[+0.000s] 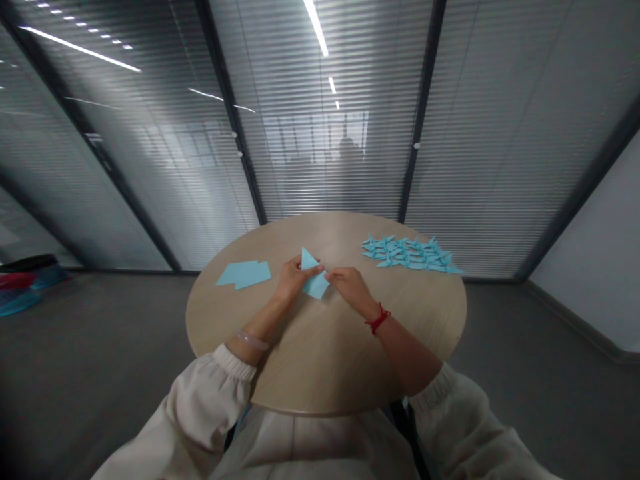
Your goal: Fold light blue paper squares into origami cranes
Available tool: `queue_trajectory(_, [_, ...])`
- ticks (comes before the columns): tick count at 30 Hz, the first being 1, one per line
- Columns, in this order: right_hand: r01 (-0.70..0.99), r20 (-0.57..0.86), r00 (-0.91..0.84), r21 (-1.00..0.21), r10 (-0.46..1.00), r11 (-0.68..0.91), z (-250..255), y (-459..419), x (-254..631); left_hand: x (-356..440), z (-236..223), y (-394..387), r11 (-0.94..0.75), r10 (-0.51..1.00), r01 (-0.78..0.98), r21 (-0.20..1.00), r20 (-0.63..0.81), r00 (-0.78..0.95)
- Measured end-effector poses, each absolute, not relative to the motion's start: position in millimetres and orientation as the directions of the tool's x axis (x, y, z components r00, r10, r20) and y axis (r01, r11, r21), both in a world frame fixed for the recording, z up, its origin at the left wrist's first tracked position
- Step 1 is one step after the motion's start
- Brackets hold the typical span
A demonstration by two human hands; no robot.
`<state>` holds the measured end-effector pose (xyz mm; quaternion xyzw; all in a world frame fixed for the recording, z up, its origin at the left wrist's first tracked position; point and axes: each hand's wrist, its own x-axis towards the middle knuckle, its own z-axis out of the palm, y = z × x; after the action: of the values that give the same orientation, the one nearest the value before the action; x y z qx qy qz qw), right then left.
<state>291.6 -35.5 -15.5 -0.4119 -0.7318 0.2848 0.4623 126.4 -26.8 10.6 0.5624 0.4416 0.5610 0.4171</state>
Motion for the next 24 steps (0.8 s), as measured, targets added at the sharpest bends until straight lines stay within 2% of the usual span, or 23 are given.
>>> queue_trajectory(11, [0.353,0.437,-0.256,-0.788,0.862,0.505,-13.5,-36.5,291.5,124.3,16.0,-32.5,-0.195,0.981,-0.068,0.979,0.196,0.008])
queue_trajectory(24, [0.341,0.412,-0.27,-0.805,0.87,0.486,-10.2,-39.4,289.9,124.9,18.0,-33.1,-0.216,0.976,-0.198,0.956,0.212,-0.04])
